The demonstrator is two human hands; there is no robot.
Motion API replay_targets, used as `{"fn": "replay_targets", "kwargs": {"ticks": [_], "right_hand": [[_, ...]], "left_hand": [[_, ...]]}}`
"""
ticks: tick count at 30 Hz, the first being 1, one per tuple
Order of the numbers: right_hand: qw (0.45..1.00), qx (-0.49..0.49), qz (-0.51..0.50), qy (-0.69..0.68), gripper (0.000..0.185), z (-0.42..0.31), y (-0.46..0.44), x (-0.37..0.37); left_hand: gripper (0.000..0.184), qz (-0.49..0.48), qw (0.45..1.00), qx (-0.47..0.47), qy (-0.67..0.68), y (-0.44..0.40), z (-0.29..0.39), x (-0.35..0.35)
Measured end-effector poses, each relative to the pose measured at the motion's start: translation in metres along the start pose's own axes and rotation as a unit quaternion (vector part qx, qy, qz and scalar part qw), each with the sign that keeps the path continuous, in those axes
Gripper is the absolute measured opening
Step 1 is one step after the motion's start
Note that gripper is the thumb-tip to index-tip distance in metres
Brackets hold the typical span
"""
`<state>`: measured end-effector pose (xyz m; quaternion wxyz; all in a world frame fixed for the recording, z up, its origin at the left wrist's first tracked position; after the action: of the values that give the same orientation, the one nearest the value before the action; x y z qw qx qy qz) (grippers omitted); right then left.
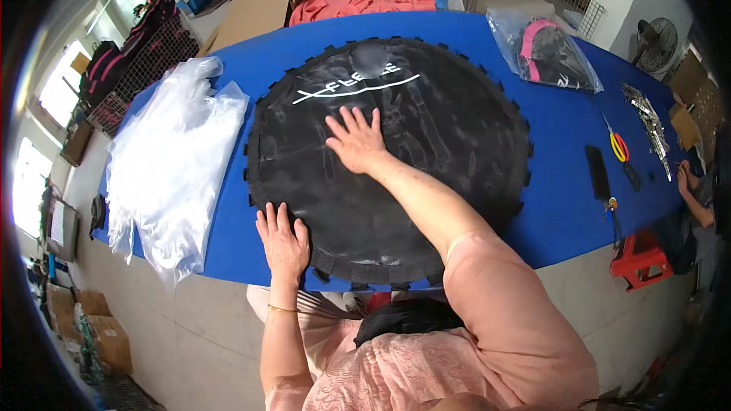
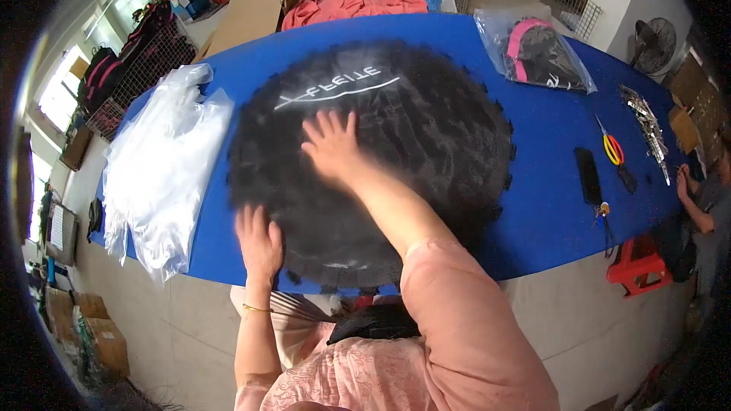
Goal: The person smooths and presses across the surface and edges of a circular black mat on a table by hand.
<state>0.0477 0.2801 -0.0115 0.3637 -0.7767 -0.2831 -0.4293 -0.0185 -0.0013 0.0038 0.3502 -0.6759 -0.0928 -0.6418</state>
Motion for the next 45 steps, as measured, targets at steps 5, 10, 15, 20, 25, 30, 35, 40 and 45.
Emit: {"fn": "replay_targets", "kwargs": {"ticks": [5,10,15,20,25,30,35,40,45], "right_hand": [[0.999,0.026,-0.017,-0.011,0.062,-0.024,0.016,0.003],[1.0,0.008,0.011,0.003,0.061,-0.008,0.004,0.003],[0.998,-0.058,0.019,0.033,0.061,0.033,-0.023,0.011],[0.989,-0.121,0.033,0.074,0.062,0.087,-0.049,0.027],[0.977,-0.166,0.057,0.12,0.061,0.15,-0.071,0.042],[0.963,-0.211,0.072,0.153,0.062,0.192,-0.084,0.054],[0.963,-0.212,0.087,0.141,0.064,0.187,-0.082,0.047],[0.978,-0.18,0.063,0.09,0.063,0.13,-0.073,0.031],[0.985,-0.167,0.018,0.036,0.062,0.083,-0.052,0.029]], "left_hand": [[0.053,0.006,1.0,-0.008,0.012,0.0,0.001,0.001],[0.053,0.004,1.0,-0.003,0.006,0.001,0.002,0.0],[0.053,-0.004,1.0,0.001,0.006,0.001,0.003,0.003],[0.053,-0.026,1.0,0.008,0.013,-0.001,0.007,0.01],[0.053,-0.039,0.999,0.006,-0.001,-0.001,0.006,0.011],[0.054,-0.051,0.999,0.007,0.0,0.001,0.004,0.011],[0.054,-0.045,0.999,0.006,0.001,0.0,0.006,0.012],[0.053,-0.025,1.0,-0.001,0.007,0.001,0.004,0.007],[0.053,-0.017,1.0,0.002,0.0,0.002,0.0,0.0]]}}
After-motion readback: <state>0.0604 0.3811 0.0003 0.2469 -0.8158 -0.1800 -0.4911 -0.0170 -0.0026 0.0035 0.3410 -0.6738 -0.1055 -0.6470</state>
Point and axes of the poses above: each hand's wrist, its own y-axis away from the middle knuckle, its own x-axis out of the back of the hand, z = x × y, the point moved 1 cm from there along -y, towards the middle knuckle, and after that the axes turned 13 degrees about -y, right-handed, at the moved point
